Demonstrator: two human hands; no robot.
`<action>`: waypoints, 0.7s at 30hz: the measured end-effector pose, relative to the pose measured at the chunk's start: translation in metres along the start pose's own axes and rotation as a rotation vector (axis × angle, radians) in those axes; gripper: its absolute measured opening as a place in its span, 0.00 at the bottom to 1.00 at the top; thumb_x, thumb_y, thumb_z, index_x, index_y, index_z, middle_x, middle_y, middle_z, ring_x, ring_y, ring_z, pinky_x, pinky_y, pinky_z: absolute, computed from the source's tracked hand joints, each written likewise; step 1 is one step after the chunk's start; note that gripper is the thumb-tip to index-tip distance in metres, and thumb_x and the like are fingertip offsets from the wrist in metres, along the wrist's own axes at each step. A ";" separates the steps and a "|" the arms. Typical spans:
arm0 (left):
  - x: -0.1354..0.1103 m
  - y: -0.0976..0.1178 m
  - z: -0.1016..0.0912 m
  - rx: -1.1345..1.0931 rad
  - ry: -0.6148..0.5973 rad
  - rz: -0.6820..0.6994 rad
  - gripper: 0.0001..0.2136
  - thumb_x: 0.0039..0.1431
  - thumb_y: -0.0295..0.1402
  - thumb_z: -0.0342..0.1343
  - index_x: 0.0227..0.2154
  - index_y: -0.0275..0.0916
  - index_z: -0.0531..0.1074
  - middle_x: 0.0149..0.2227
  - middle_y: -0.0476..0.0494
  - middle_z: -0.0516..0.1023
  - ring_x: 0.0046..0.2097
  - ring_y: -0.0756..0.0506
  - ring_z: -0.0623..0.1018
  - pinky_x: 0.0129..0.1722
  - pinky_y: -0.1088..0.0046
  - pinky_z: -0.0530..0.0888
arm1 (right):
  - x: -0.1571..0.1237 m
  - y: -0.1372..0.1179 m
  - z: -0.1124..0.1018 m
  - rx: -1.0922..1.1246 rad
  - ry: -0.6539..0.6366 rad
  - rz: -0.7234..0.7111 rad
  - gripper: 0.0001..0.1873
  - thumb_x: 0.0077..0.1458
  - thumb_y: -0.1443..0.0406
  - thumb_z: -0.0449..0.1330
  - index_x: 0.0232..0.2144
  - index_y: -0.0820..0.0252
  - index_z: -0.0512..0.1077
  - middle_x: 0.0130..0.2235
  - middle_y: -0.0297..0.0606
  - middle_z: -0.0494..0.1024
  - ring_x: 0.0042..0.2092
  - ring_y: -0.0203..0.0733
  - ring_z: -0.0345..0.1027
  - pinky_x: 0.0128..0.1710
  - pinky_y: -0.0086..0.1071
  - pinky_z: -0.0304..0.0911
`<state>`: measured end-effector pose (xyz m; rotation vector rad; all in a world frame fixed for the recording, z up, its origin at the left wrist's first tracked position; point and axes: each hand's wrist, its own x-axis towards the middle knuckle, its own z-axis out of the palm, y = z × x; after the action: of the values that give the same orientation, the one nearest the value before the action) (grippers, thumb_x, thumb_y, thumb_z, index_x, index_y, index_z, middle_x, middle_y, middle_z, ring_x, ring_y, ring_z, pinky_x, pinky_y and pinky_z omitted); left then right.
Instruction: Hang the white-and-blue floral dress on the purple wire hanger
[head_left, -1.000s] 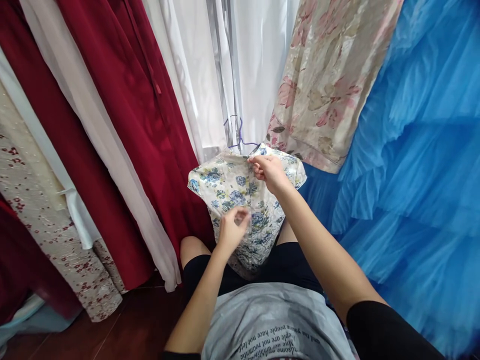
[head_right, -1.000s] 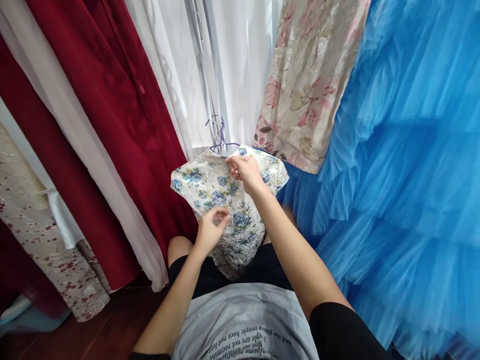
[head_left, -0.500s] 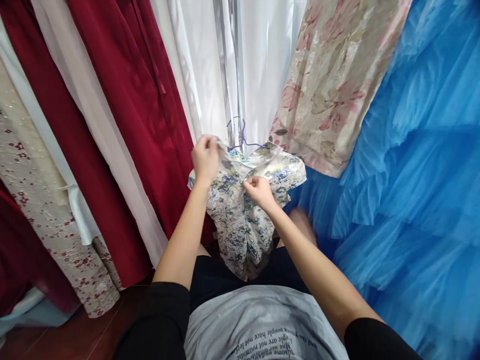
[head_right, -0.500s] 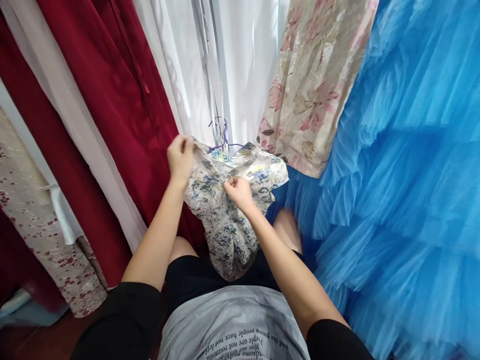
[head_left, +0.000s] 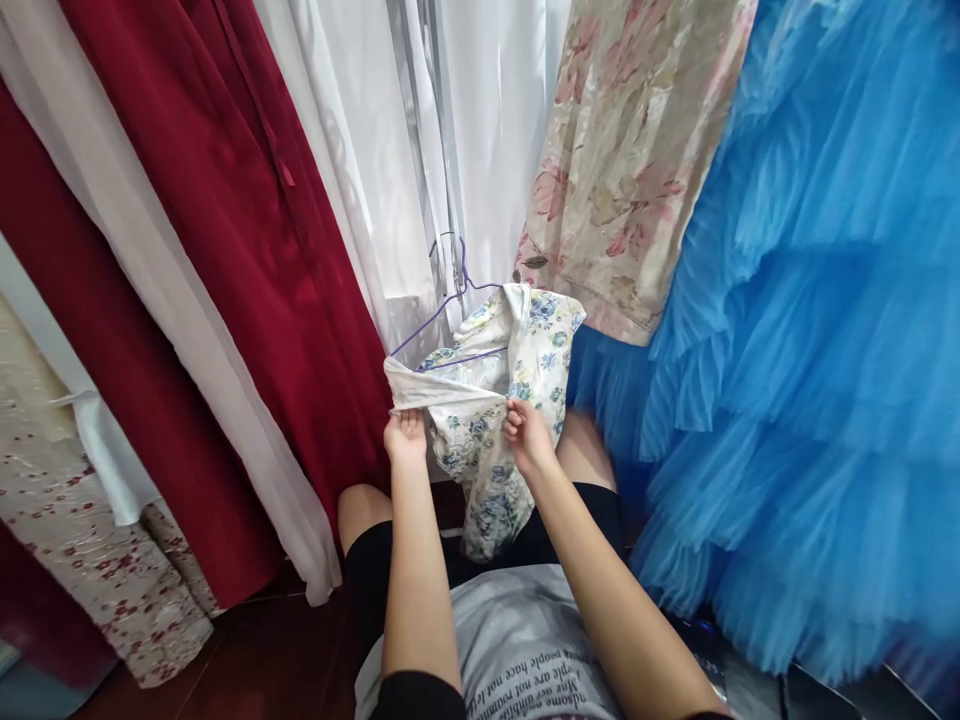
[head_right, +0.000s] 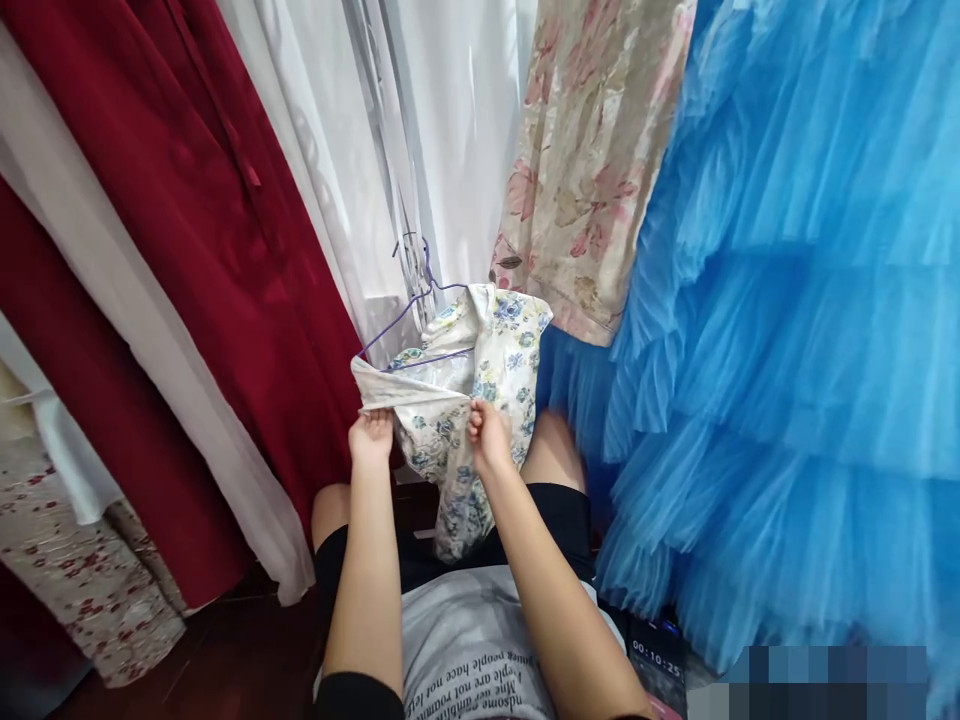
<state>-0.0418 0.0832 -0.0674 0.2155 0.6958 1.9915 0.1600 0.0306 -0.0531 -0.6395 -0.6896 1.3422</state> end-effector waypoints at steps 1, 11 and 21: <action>-0.005 -0.012 -0.004 0.003 0.032 -0.013 0.08 0.64 0.24 0.46 0.31 0.39 0.68 0.33 0.43 0.73 0.39 0.48 0.78 0.45 0.70 0.78 | 0.002 -0.004 -0.010 0.030 0.032 0.012 0.09 0.49 0.60 0.60 0.25 0.58 0.65 0.16 0.19 0.53 0.16 0.27 0.45 0.15 0.22 0.42; -0.059 -0.046 -0.007 0.136 -0.060 0.005 0.03 0.61 0.30 0.58 0.32 0.38 0.72 0.35 0.43 0.77 0.40 0.48 0.79 0.54 0.66 0.71 | 0.028 -0.006 -0.070 0.222 0.296 0.131 0.16 0.65 0.69 0.51 0.24 0.59 0.58 0.19 0.22 0.54 0.17 0.26 0.47 0.15 0.19 0.49; -0.145 -0.060 0.037 0.453 -0.622 0.209 0.14 0.62 0.49 0.57 0.38 0.43 0.72 0.39 0.44 0.77 0.43 0.45 0.77 0.50 0.68 0.73 | 0.014 -0.034 -0.073 0.073 0.275 0.027 0.08 0.63 0.61 0.53 0.31 0.55 0.66 0.31 0.34 0.76 0.32 0.37 0.74 0.29 0.28 0.71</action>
<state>0.0923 -0.0051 -0.0510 1.1620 0.7163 1.7799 0.2389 0.0388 -0.0742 -0.7591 -0.4096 1.2685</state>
